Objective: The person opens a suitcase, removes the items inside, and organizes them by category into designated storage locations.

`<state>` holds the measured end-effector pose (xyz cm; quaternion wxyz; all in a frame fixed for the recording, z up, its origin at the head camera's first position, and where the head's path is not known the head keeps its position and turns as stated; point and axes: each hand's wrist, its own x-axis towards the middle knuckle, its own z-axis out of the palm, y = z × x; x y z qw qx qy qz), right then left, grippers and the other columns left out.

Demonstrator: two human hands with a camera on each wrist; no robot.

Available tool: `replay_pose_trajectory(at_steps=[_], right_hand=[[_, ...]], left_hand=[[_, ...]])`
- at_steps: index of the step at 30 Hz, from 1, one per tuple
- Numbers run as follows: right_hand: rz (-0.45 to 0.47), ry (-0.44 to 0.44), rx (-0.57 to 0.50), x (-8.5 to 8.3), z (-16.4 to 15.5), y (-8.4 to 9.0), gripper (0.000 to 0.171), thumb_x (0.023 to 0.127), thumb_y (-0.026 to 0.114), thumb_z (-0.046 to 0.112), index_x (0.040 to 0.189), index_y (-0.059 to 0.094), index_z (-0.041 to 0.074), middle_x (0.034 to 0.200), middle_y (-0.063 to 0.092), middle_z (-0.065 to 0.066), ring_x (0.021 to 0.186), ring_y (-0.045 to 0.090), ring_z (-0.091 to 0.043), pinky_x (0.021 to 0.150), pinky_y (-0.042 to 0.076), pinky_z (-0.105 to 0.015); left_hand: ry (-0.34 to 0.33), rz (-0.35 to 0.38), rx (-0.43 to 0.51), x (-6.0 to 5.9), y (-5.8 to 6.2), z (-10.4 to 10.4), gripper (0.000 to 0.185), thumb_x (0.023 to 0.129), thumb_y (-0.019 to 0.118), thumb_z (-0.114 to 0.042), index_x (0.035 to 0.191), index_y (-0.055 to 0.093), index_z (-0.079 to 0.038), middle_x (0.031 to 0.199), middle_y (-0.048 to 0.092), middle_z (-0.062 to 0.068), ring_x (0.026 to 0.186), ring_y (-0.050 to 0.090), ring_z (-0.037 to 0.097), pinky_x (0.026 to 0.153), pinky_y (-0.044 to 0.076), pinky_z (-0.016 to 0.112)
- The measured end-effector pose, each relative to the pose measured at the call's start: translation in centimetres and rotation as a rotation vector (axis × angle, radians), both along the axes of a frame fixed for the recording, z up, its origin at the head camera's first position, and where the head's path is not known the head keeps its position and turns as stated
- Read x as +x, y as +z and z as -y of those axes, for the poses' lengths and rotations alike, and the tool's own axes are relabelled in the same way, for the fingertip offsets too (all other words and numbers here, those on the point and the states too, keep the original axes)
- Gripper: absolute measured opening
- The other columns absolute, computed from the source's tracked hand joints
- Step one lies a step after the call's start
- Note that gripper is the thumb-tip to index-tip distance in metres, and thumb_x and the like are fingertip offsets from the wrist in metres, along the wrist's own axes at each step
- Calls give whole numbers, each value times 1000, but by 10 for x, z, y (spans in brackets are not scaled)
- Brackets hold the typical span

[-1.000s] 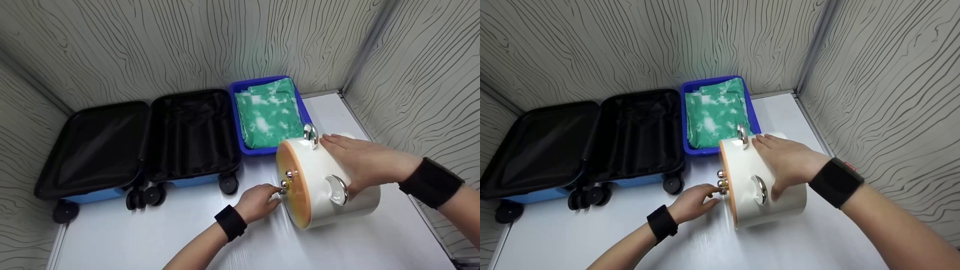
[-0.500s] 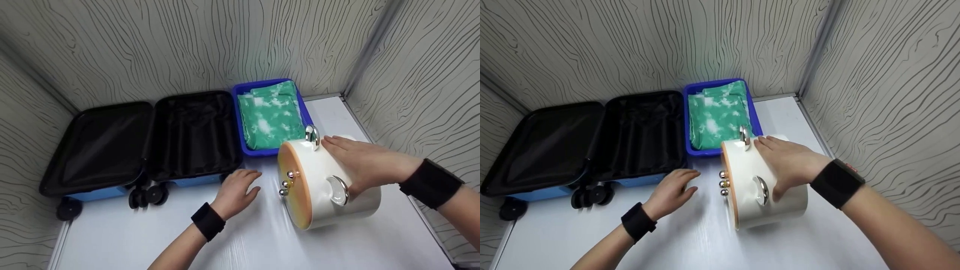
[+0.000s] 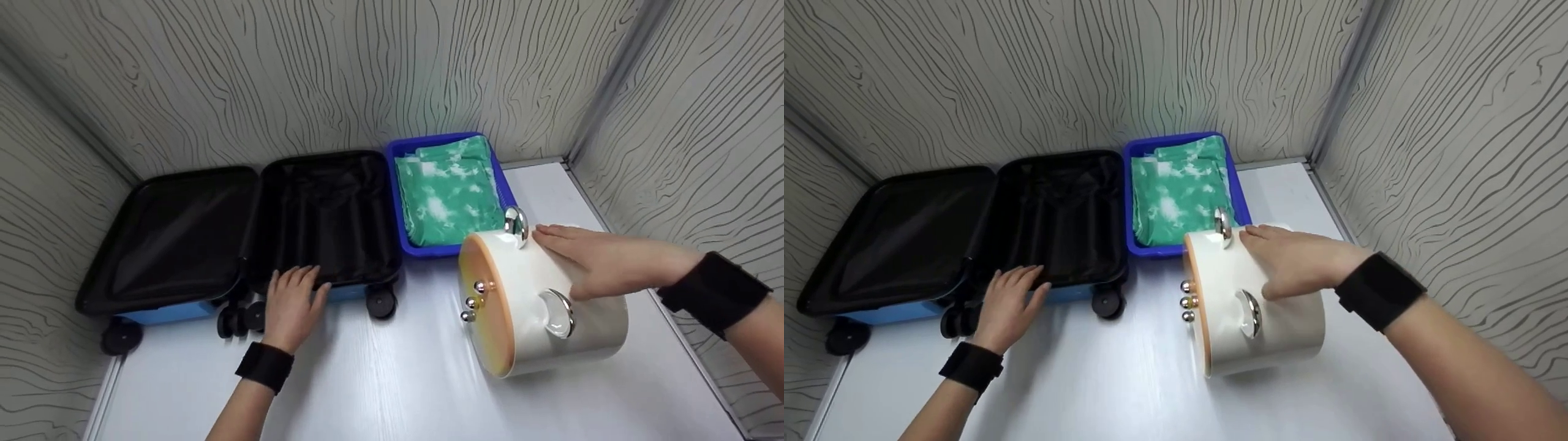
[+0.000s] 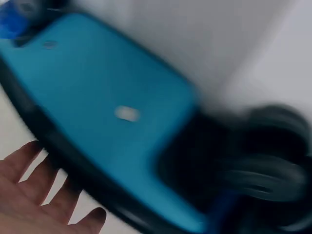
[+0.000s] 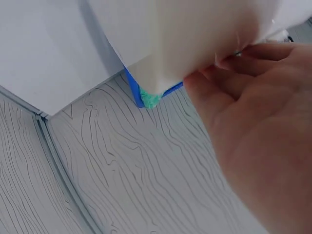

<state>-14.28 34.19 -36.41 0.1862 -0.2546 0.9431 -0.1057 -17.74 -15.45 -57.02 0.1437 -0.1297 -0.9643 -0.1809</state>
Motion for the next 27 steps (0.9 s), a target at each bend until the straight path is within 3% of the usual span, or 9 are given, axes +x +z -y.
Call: replay_pose_trajectory(at_steps=[2, 4, 7, 10, 13, 18, 27], right_hand=[[28, -36, -65, -4, -3, 5, 78, 90, 69, 26, 156, 37, -1, 159, 38, -21, 147, 33, -42, 115, 29, -61], [17, -84, -95, -9, -1, 8, 63, 102, 58, 34, 153, 44, 0, 153, 47, -20, 142, 41, -42, 112, 33, -62], [-74, -158, -63, -19, 11, 9, 70, 105, 44, 58, 148, 53, 3, 135, 65, -17, 127, 58, -39, 101, 45, -62], [-192, -208, 27, -29, 29, 7, 76, 100, 46, 68, 139, 62, 5, 108, 75, -10, 98, 71, -30, 76, 55, -55], [-267, -230, 83, -36, 43, 5, 61, 97, 58, 62, 118, 69, 6, 82, 70, -1, 72, 64, -21, 53, 47, -44], [-318, -262, 91, -37, 50, 2, 36, 90, 68, 44, 86, 61, 10, 66, 56, 0, 59, 52, -20, 46, 35, -37], [-345, -278, 102, -39, 45, 2, 34, 88, 68, 43, 84, 60, 11, 67, 57, -1, 59, 53, -21, 46, 36, -38]], left_hand=[[27, 20, -16, 2, -9, 8, 54, 107, 51, -46, 143, 60, -7, 141, 59, 16, 137, 46, 39, 121, 15, 58], [34, 6, -20, 5, -18, 13, 56, 108, 48, -47, 147, 57, -8, 145, 57, 17, 140, 43, 39, 122, 11, 57], [32, -53, -15, 6, -29, 15, 57, 107, 48, -46, 150, 53, -9, 148, 54, 18, 142, 40, 39, 123, 8, 55], [33, -104, -8, 5, -37, 15, 57, 107, 49, -46, 152, 51, -10, 149, 53, 17, 142, 40, 39, 123, 9, 54], [33, -122, -6, 5, -43, 15, 56, 107, 49, -45, 151, 51, -11, 148, 53, 16, 142, 40, 39, 123, 9, 53], [25, -140, 3, 5, -45, 15, 55, 107, 51, -44, 150, 53, -10, 147, 54, 16, 142, 40, 38, 123, 10, 54], [23, -132, 5, 5, -44, 16, 54, 107, 51, -43, 150, 53, -9, 147, 54, 16, 142, 40, 39, 123, 10, 54]])
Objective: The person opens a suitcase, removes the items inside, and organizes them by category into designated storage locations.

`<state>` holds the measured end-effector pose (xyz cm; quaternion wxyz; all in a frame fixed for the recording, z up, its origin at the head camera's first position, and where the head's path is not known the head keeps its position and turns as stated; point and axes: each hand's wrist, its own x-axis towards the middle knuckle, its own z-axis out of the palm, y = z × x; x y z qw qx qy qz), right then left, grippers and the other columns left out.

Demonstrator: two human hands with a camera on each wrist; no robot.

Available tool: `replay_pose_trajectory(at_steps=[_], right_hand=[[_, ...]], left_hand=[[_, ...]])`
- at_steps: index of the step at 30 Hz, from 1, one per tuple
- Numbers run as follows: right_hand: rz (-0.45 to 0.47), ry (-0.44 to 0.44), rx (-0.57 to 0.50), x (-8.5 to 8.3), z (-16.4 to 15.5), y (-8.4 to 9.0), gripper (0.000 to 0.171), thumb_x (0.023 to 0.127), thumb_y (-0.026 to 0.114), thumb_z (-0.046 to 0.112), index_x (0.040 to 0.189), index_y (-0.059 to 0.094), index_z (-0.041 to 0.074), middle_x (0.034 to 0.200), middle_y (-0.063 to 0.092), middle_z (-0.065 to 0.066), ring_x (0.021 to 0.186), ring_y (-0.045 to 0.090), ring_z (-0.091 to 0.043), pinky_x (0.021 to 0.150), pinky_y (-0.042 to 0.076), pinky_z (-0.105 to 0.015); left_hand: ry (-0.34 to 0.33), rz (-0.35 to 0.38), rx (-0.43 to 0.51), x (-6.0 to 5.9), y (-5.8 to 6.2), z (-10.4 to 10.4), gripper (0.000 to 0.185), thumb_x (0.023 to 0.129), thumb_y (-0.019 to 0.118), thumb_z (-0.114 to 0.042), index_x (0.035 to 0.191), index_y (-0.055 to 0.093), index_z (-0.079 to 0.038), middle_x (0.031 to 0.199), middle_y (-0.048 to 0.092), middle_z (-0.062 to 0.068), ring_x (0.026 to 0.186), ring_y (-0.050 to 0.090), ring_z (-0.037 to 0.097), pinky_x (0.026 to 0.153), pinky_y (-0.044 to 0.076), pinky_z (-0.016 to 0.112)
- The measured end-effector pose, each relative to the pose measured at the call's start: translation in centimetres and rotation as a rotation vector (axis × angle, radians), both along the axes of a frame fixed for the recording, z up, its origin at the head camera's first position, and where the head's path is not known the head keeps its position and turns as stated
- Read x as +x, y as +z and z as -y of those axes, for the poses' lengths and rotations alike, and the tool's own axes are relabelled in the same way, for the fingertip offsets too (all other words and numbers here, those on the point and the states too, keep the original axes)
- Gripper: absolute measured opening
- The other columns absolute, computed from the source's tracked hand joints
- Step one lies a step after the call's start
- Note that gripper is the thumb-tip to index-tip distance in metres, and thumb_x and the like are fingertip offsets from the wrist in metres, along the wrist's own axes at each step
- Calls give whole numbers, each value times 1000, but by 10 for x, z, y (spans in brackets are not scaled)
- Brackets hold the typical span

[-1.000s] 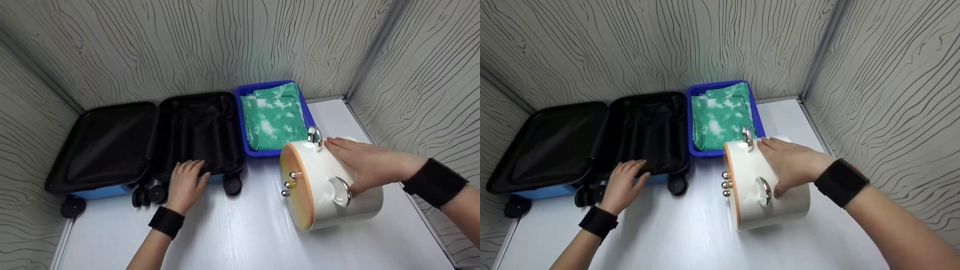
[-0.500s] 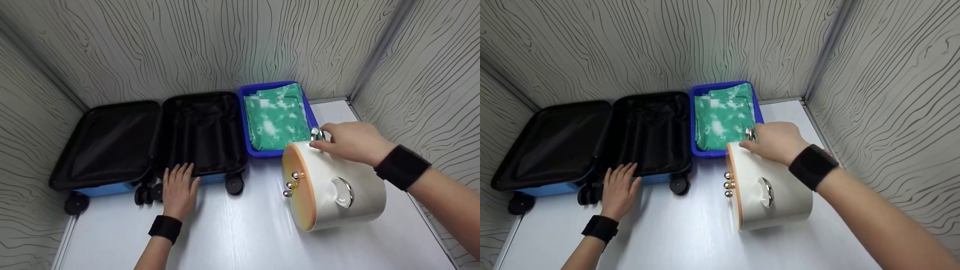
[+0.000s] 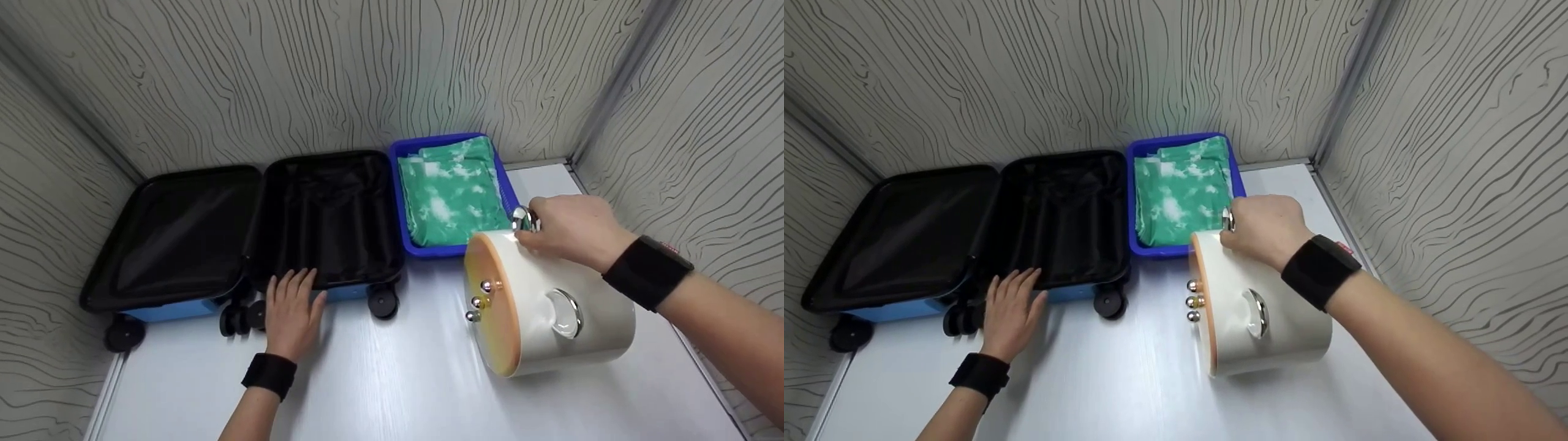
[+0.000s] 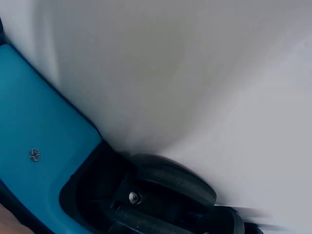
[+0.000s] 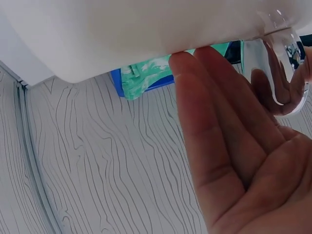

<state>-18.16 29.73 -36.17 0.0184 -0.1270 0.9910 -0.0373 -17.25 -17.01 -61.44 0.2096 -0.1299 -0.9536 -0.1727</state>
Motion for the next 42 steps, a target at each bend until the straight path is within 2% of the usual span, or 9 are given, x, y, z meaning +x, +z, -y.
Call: replay_pose_trajectory(at_steps=[13, 19, 25, 33, 38, 42], right_hand=[[40, -31, 42, -3, -20, 6, 25, 83, 69, 30, 71, 55, 13, 63, 52, -1, 55, 49, -22, 43, 36, -40], [-1, 16, 59, -3, -31, 6, 17, 78, 71, 17, 76, 56, 10, 63, 51, -1, 55, 49, -24, 44, 39, -42], [-43, 40, 75, -3, -44, 4, 13, 75, 67, 5, 76, 54, 9, 62, 49, -2, 54, 49, -24, 42, 39, -46], [-19, 7, 119, -9, -53, 8, 14, 81, 58, -3, 79, 55, 10, 63, 50, -2, 55, 49, -26, 42, 38, -45], [-99, 62, 151, -14, -57, 8, 19, 81, 54, -8, 75, 55, 9, 59, 49, -3, 54, 51, -27, 41, 40, -49], [-180, 119, 183, -20, -61, 5, 18, 77, 60, -12, 74, 62, 6, 66, 56, -9, 64, 55, -34, 48, 45, -51]], left_hand=[[-2, 14, 20, 1, 1, -1, 54, 107, 51, -43, 149, 53, -9, 147, 54, 16, 142, 38, 38, 123, 9, 54], [5, 22, 15, 0, 0, -1, 55, 107, 51, -43, 149, 53, -9, 147, 53, 16, 143, 38, 38, 123, 9, 54], [14, 34, 7, 0, 0, -1, 55, 106, 51, -44, 149, 53, -9, 147, 52, 16, 143, 37, 37, 123, 7, 54], [12, 45, 16, 0, 1, -2, 55, 106, 51, -44, 149, 53, -9, 147, 52, 16, 144, 36, 38, 123, 6, 53], [12, 52, 21, -1, 1, -2, 55, 106, 51, -44, 149, 53, -9, 147, 52, 16, 144, 35, 38, 123, 6, 53], [17, 53, 18, -1, 1, -3, 55, 106, 51, -44, 148, 54, -8, 147, 52, 16, 143, 36, 38, 123, 6, 53]])
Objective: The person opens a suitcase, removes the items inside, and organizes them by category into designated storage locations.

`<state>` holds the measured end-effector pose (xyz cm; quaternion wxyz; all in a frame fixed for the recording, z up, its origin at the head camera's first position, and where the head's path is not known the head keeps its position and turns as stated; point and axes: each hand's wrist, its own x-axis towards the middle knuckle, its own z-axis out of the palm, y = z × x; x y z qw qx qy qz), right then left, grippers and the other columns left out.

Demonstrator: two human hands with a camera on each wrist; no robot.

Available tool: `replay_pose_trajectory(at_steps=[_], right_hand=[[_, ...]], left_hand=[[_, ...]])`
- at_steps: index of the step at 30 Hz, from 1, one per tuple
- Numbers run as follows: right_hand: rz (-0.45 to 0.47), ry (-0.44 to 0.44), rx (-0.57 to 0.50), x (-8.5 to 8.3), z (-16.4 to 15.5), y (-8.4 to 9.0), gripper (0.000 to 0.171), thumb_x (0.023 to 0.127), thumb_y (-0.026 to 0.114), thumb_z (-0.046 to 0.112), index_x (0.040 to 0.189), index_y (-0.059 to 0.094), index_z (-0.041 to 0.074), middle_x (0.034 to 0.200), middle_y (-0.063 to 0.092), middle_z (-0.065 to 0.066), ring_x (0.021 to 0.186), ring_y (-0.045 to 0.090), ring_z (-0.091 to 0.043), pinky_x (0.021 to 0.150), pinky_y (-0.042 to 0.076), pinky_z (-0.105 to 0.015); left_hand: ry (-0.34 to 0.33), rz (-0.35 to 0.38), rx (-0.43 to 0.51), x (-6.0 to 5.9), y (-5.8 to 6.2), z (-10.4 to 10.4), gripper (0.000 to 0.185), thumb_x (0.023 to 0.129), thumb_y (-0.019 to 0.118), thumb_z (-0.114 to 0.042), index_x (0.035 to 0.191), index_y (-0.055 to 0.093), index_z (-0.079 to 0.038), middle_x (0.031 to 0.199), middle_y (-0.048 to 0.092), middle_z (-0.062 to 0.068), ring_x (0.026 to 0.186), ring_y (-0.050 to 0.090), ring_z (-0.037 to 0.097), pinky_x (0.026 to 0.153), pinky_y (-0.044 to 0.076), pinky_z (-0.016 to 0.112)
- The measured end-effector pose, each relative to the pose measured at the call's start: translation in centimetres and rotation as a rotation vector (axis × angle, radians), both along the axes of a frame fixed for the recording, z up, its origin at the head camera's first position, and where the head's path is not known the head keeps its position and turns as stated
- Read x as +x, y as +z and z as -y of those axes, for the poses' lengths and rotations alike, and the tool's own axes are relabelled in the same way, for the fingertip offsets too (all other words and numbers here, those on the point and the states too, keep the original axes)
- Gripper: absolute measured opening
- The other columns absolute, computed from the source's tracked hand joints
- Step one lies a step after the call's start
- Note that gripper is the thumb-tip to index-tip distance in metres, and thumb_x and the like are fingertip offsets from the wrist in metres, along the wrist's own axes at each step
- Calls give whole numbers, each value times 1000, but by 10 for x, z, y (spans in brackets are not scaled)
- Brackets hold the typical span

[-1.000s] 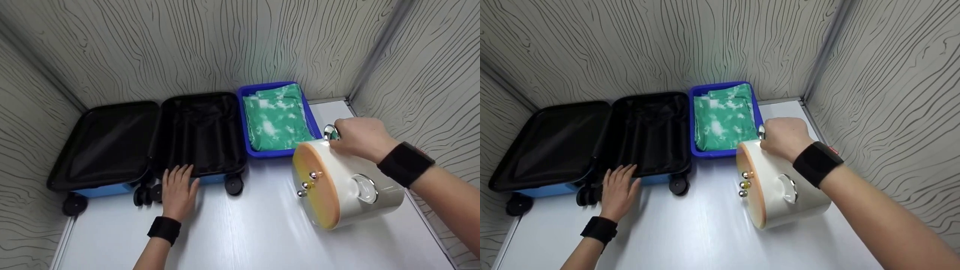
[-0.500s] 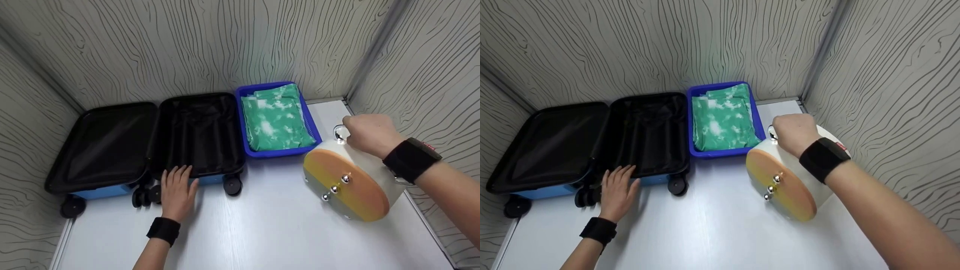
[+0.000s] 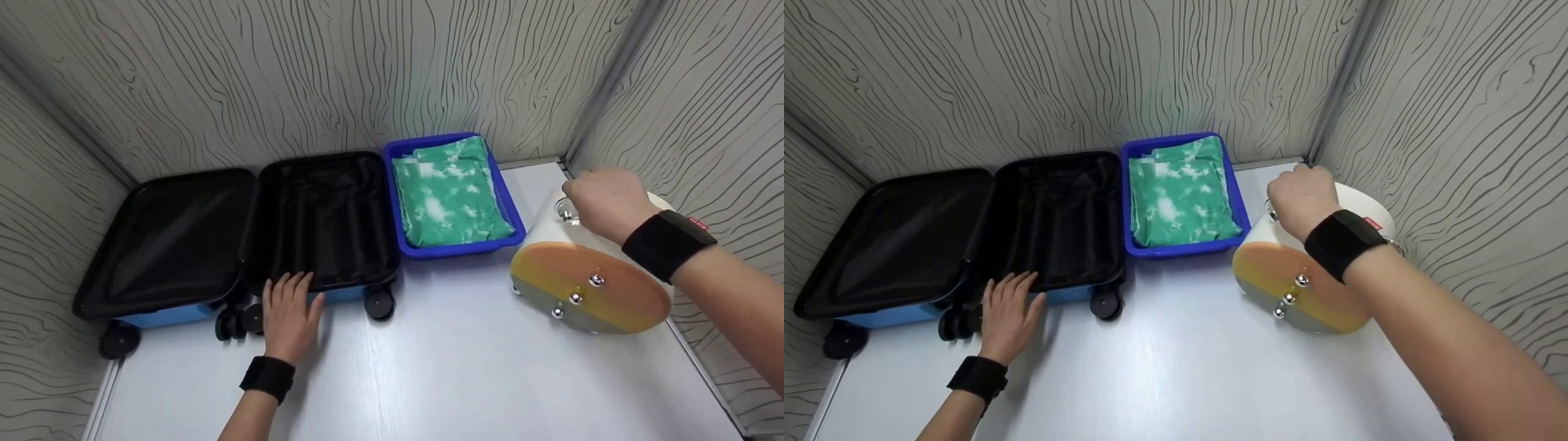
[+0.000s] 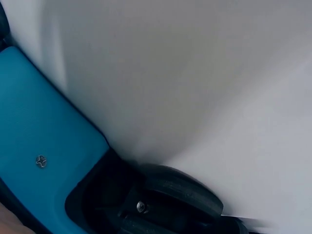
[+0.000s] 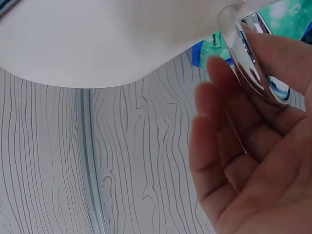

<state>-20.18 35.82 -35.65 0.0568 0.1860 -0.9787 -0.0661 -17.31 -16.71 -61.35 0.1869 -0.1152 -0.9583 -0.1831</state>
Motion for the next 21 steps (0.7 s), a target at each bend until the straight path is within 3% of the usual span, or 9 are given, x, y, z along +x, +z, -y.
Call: replay_pose_trajectory(at_steps=[7, 15, 21], right_hand=[[-36, 7, 87, -11, -4, -3, 15, 80, 67, -14, 79, 67, 1, 75, 58, -14, 74, 51, -33, 57, 48, -47], [-101, 34, 140, -23, -11, -10, 12, 77, 74, -7, 78, 65, 1, 77, 57, -17, 75, 53, -36, 55, 51, -50], [-150, 23, 147, -35, -16, -17, 11, 80, 70, -9, 80, 59, -4, 76, 51, -19, 70, 56, -40, 48, 48, -53]], left_hand=[[4, -18, -1, 0, -1, 0, 54, 106, 52, -44, 147, 55, -8, 145, 54, 16, 143, 37, 38, 123, 7, 54], [-1, -52, 11, -1, -3, 0, 53, 105, 56, -43, 144, 57, -8, 142, 55, 16, 141, 38, 38, 122, 8, 55], [-2, -53, 18, -1, -3, -1, 53, 105, 56, -43, 144, 58, -8, 142, 56, 17, 141, 39, 38, 122, 8, 56]])
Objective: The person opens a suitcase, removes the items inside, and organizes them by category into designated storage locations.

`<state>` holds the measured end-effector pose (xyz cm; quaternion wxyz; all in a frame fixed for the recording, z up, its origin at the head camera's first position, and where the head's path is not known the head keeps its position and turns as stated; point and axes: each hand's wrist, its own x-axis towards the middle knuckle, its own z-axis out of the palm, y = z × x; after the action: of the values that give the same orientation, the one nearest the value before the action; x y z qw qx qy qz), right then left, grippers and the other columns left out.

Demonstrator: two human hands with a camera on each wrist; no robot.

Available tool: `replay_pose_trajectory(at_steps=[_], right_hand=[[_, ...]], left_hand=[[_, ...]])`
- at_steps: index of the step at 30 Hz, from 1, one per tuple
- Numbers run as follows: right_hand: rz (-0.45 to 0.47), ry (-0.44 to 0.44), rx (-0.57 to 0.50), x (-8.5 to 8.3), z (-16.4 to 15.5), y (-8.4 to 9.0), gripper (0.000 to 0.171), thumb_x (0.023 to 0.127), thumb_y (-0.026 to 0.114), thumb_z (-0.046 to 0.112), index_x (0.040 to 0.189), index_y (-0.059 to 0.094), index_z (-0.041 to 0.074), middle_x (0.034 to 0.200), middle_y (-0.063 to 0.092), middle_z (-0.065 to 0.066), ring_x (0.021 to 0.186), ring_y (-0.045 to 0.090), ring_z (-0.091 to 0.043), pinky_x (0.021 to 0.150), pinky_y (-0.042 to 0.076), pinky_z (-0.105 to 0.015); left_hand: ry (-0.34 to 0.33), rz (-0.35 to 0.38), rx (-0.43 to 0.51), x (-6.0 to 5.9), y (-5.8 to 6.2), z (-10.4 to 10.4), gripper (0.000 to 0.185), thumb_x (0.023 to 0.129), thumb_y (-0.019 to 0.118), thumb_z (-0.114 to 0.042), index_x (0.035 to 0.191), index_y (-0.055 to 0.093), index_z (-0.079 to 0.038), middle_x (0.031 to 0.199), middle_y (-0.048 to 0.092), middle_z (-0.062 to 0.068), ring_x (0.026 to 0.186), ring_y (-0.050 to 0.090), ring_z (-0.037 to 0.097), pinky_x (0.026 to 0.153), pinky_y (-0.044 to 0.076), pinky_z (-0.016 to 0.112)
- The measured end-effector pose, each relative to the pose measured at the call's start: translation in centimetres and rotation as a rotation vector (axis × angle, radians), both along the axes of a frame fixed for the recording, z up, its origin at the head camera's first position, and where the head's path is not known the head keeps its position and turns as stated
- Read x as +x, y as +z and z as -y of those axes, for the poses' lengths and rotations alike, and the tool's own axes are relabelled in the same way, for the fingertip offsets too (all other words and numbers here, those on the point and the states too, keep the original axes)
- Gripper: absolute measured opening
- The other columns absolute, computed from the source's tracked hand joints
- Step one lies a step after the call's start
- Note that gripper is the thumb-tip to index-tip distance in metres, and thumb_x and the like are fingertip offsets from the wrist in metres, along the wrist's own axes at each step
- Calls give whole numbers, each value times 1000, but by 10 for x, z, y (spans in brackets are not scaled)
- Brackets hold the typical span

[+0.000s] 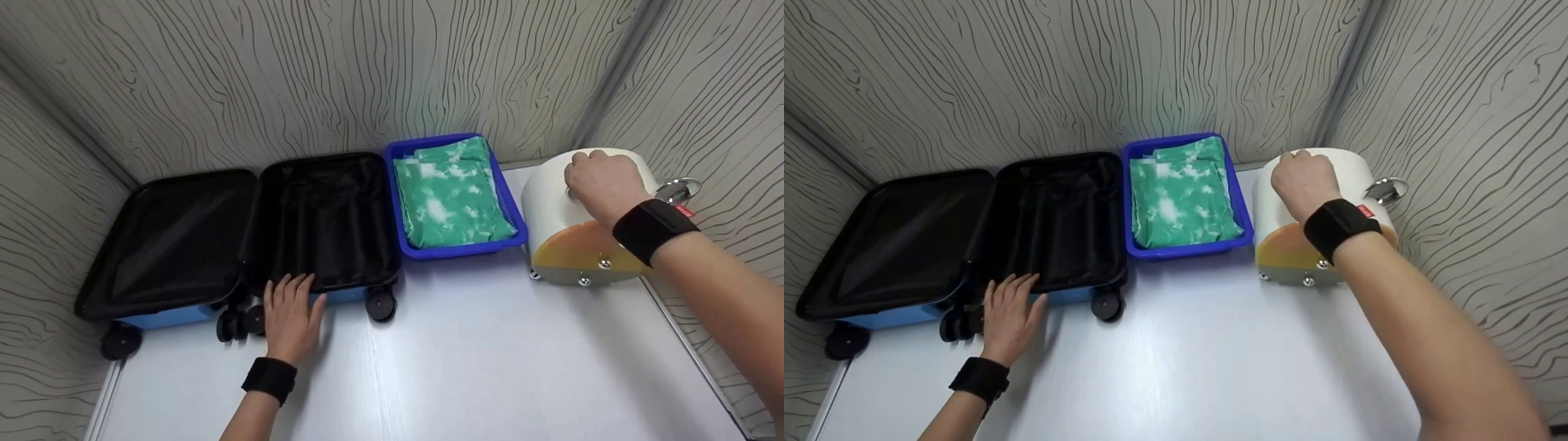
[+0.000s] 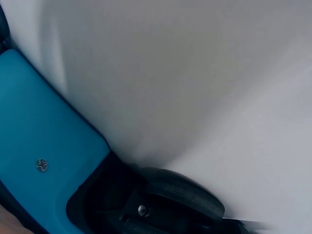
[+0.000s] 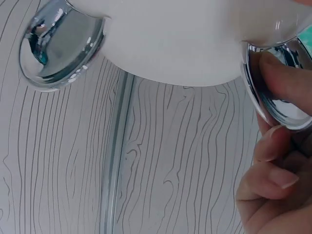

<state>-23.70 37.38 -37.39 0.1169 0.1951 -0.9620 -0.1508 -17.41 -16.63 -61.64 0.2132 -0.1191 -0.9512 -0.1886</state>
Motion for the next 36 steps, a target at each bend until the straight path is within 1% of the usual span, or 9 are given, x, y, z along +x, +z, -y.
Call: replay_pose_trajectory(at_steps=[4, 8, 12, 15, 21, 27, 31, 34, 36], right_hand=[[-29, -3, -8, -10, -2, -5, 12, 80, 69, -10, 81, 57, -6, 76, 49, -19, 66, 56, -40, 46, 47, -53], [-36, -19, -4, -20, -2, -7, 15, 80, 73, -8, 84, 58, -7, 78, 50, -20, 68, 58, -41, 48, 48, -53], [-21, -60, -10, -30, 0, -7, 14, 82, 73, -7, 86, 60, -8, 80, 51, -23, 72, 59, -43, 53, 50, -55], [-25, -88, -28, -36, 0, -8, 10, 84, 69, -10, 86, 59, -9, 81, 51, -24, 74, 58, -45, 54, 52, -56], [-17, -158, -63, -45, 0, -13, 10, 87, 66, -13, 86, 57, -10, 85, 49, -25, 79, 57, -45, 58, 53, -55], [-9, -205, -91, -51, 1, -19, 17, 83, 70, -17, 93, 57, -13, 92, 49, -28, 85, 55, -46, 64, 56, -56], [-37, -201, -101, -51, -1, -24, 16, 85, 68, -16, 96, 55, -16, 93, 49, -30, 88, 55, -47, 65, 57, -56], [-61, -199, -90, -52, -2, -29, 11, 93, 59, -8, 96, 54, -16, 93, 49, -29, 87, 53, -47, 67, 54, -54], [-85, -182, -87, -52, 0, -34, 14, 95, 56, -1, 98, 53, -15, 94, 49, -27, 88, 51, -45, 70, 50, -53]], left_hand=[[11, 8, -10, 2, 0, 0, 53, 105, 55, -43, 144, 57, -8, 142, 56, 16, 141, 39, 38, 122, 8, 55], [14, 15, -8, 4, 0, 0, 53, 105, 56, -43, 144, 57, -7, 142, 56, 16, 141, 38, 38, 122, 8, 55], [10, 15, 3, 4, 0, -1, 53, 105, 56, -43, 145, 57, -8, 141, 56, 17, 141, 38, 39, 122, 7, 55], [8, 19, 6, 4, 1, -2, 54, 105, 55, -44, 145, 56, -8, 141, 56, 16, 141, 38, 39, 122, 7, 55], [8, 44, -19, 2, 0, -6, 55, 106, 52, -46, 146, 55, -8, 143, 55, 16, 142, 37, 37, 123, 6, 54], [13, 59, -33, 1, 0, -8, 55, 106, 52, -47, 146, 56, -9, 143, 55, 15, 143, 37, 37, 123, 6, 54], [3, 87, -41, -2, 7, -8, 55, 105, 52, -47, 144, 57, -8, 142, 56, 16, 141, 39, 38, 122, 9, 56], [-4, 144, -47, -5, 18, -8, 57, 106, 50, -48, 145, 56, -7, 144, 55, 17, 141, 39, 39, 122, 10, 57], [-8, 192, -51, -9, 27, -8, 59, 107, 48, -50, 148, 54, -8, 147, 53, 18, 143, 38, 39, 122, 10, 58]])
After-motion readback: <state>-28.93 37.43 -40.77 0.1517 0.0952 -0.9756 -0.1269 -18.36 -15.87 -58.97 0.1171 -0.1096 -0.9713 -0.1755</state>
